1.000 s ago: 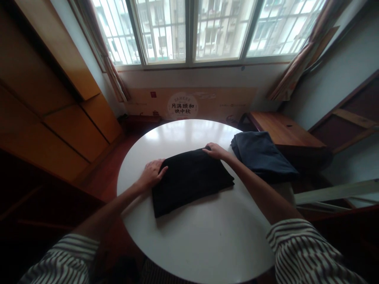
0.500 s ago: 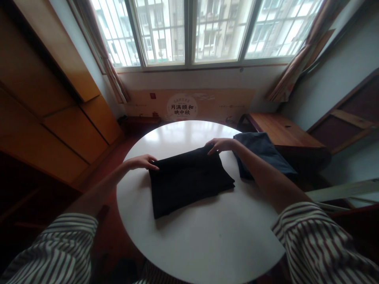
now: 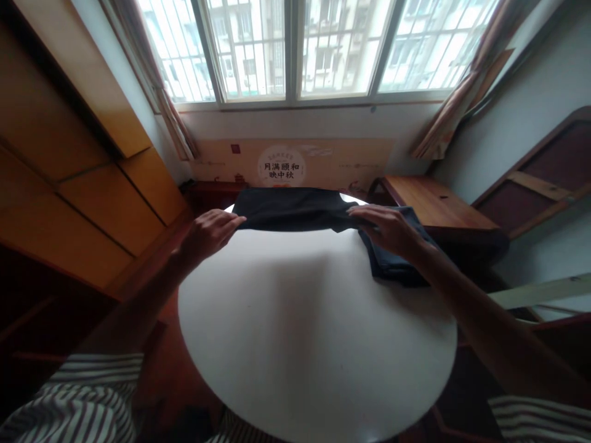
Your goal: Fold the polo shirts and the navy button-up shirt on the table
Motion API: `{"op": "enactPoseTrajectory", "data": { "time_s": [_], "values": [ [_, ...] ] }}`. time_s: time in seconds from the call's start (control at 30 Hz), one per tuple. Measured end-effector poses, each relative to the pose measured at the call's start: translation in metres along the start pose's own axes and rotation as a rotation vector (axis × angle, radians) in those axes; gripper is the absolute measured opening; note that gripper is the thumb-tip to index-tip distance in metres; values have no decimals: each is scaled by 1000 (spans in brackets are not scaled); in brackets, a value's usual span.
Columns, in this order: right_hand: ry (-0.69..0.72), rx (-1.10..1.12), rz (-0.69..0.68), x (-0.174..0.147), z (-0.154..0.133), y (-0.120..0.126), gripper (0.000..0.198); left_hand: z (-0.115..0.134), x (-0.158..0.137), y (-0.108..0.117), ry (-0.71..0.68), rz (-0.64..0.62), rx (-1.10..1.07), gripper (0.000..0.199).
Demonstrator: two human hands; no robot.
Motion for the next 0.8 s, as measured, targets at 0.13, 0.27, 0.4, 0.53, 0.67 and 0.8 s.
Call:
{"op": "enactPoseTrajectory", "data": {
  "time_s": [0.13, 0.27, 0.4, 0.53, 0.67, 0.8],
  "values": [
    [194, -176, -117, -80, -26, -21, 36, 64, -56, -19, -209, -105, -2, 30],
    [241, -162, -259, -157, -57, -30, 40, 128, -109, -17, -299, -168, -124, 32],
    [45, 13, -324, -174, -78, -19, 27, 145, -117, -1, -162, -239, -376, 20],
    [-377, 162, -131, -136, -71, -24, 19, 115, -103, -14, 340, -161, -562, 20],
    [-836, 247, -150, -96, -44, -51, 40, 77, -99, -57, 1042, -128, -641, 41],
    [-1037, 353, -314, -84, -21, -75, 67, 58, -101, -91, 1315, -113, -923, 67]
  ]
}}
Point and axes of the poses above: each hand's wrist, its own x-axis towards the middle knuckle, its own y-axis out of the back of the hand, z = x × y, the point moved 1 cm from there along x, towards the middle knuckle, and after that the axes turned 7 degrees about -y, right-handed, at the moved point
